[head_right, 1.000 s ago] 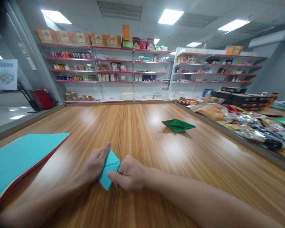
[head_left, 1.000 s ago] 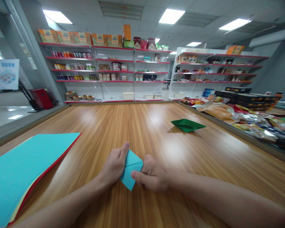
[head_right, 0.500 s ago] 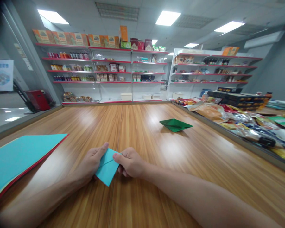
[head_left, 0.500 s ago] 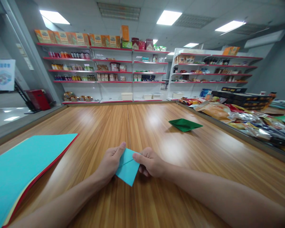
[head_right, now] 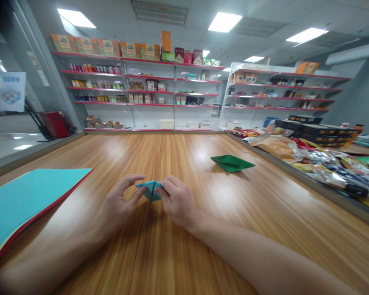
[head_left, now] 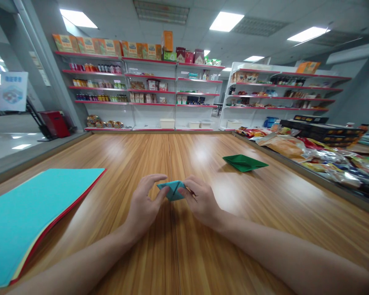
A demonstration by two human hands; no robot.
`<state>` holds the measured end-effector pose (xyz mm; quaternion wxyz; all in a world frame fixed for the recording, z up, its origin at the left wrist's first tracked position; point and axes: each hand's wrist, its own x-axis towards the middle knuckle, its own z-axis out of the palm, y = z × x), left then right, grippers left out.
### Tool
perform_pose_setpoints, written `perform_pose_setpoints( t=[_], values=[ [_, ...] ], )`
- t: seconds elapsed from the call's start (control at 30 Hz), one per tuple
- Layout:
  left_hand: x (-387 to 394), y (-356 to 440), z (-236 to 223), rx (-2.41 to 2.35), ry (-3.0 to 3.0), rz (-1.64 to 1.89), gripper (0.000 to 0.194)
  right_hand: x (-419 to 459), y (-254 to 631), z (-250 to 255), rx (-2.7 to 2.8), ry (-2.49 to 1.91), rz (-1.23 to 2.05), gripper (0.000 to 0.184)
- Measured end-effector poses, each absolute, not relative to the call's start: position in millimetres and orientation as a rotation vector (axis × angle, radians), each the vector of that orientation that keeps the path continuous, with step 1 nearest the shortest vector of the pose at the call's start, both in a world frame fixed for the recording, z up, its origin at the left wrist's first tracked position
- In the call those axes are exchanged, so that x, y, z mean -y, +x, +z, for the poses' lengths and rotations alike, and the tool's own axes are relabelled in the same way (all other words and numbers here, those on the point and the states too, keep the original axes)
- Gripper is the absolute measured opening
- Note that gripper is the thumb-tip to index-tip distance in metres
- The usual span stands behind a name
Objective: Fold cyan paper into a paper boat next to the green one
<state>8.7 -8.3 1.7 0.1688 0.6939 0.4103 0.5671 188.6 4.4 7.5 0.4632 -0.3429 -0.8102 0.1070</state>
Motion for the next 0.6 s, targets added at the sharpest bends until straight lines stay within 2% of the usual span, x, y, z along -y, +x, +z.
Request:
perform_pose_setpoints(
  t=[0.13,0.6],
  values=[
    [11,8,5,-1.041,2.297,1.705,0.012,-2,187,9,2.064,-0.792,0.204,0.023],
    [8,12,16,-0.99,2.237,1.666,0.007,3,178,14,1.83,-0.705,0.293,0.011]
  ],
)
